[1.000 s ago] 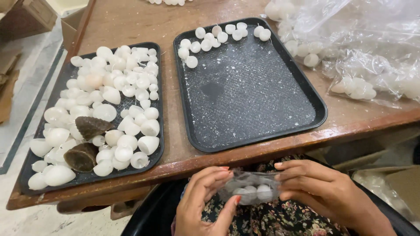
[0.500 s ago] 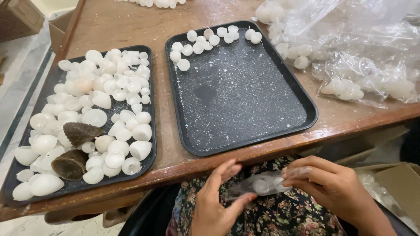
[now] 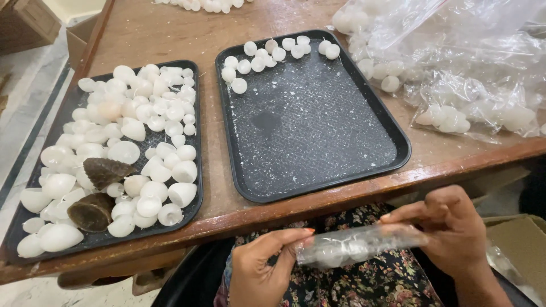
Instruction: The person sorts white waxy objects from a tray and places them into a plastic bag, then uses a strip of adhesive to seal the bag.
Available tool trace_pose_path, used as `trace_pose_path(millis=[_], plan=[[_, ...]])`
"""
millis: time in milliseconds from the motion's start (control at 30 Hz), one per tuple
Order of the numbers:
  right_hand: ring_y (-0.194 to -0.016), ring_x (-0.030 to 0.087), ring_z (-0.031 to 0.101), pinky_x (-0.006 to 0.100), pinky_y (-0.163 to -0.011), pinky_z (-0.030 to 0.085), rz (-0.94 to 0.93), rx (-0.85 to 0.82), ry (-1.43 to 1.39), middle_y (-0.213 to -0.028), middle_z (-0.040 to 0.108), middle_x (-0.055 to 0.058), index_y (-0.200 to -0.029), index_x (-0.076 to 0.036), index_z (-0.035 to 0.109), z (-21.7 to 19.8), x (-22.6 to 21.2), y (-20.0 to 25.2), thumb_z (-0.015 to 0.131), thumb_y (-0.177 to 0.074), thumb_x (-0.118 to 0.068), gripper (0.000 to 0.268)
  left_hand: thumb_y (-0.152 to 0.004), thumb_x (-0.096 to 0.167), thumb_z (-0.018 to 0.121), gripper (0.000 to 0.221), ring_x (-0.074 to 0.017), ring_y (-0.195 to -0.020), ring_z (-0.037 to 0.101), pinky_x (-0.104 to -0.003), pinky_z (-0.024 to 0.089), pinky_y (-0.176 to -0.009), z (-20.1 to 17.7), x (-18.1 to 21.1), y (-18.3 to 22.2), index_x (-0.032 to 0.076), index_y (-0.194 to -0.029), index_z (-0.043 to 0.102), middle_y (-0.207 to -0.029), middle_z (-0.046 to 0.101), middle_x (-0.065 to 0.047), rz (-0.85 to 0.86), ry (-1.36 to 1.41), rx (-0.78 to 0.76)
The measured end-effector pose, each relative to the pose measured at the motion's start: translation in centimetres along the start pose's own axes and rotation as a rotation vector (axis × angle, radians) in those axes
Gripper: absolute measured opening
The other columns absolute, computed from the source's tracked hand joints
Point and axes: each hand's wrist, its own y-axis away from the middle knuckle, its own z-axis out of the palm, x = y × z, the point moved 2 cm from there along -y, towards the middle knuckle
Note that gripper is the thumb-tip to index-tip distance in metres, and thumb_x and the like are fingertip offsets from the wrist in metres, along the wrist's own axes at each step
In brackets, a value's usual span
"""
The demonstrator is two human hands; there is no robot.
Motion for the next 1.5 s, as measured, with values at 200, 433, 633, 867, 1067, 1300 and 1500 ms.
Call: trace_pose_path(millis=[200,433,633,867,1067,1300,1500], plan=[[-0.094,0.021,0.078,0.029,-0.076,0.065,0.288,0.033,0.329,-0.102,0.079,0.014,-0.124,0.0,0.061,-1.6,4.0,-1.6,0.068,-0.086,0.004,0.039,-0.089,0.001,0.069,0.019,-0.0093,-0.081,0.079,-0.024,0.06,-0.069,-1.0,-0.3,-2.8,0.004,-0.104,0.08,-0.091,0.085,-0.007,0.014,0.05,0.022],[-0.099,0.02,0.079,0.031,-0.086,0.063,0.047,-0.205,0.375,-0.098,0.081,0.009,-0.092,-0.003,0.079,-2.0,4.2,-6.7,0.062,-0.088,0.009,0.021,-0.093,0.005,0.069,0.014,-0.004,-0.067,0.066,-0.021,0.05,-0.057,-2.5,-0.5,-6.4,0.002,-0.096,0.082,-0.082,0.083,-0.006,-0.106,0.104,-0.011],[-0.093,0.019,0.081,0.03,-0.079,0.063,0.091,-0.234,0.498,-0.096,0.083,0.007,-0.087,-0.008,0.08,-1.7,4.1,-7.6,0.067,-0.081,0.011,0.024,-0.096,0.0,0.06,0.019,-0.0107,-0.086,0.078,-0.025,0.062,-0.076,-3.1,-1.4,-7.5,0.001,-0.093,0.079,-0.093,0.084,-0.007,-0.014,0.134,-0.103],[-0.096,0.019,0.079,0.028,-0.079,0.063,0.141,-0.212,0.507,-0.1,0.081,0.009,-0.088,-0.005,0.073,-1.7,4.5,-7.2,0.056,-0.081,0.018,0.029,-0.086,-0.012,0.056,0.025,-0.0185,-0.096,0.08,-0.029,0.062,-0.078,-3.2,-1.3,-7.5,0.0,-0.087,0.077,-0.101,0.082,-0.011,0.058,0.011,-0.151],[-0.099,0.018,0.078,0.028,-0.079,0.063,0.148,-0.2,0.519,-0.101,0.08,0.011,-0.088,-0.002,0.07,-1.6,4.6,-7.1,0.051,-0.084,0.018,0.028,-0.085,-0.013,0.054,0.031,-0.0186,-0.097,0.08,-0.027,0.062,-0.077,-3.2,-1.3,-7.3,0.003,-0.092,0.08,-0.107,0.081,-0.011,0.097,-0.031,-0.163],[-0.092,0.016,0.078,0.026,-0.073,0.064,0.164,-0.213,0.492,-0.105,0.08,0.012,-0.097,-0.001,0.075,-0.9,3.8,-7.4,0.054,-0.086,0.016,0.028,-0.088,-0.006,0.062,0.029,-0.0161,-0.079,0.075,-0.025,0.056,-0.061,-3.3,-1.1,-6.8,0.003,-0.105,0.083,-0.112,0.083,-0.009,0.02,-0.038,-0.171],[-0.086,0.013,0.072,0.024,-0.067,0.059,0.274,-0.179,0.348,-0.111,0.076,0.015,-0.106,0.003,0.076,-1.0,3.3,-6.9,0.059,-0.082,0.015,0.032,-0.085,0.0,0.073,0.016,-0.0126,-0.09,0.077,-0.023,0.06,-0.074,-3.1,0.5,-6.9,0.0,-0.099,0.08,-0.106,0.08,-0.011,0.13,-0.023,-0.167]])
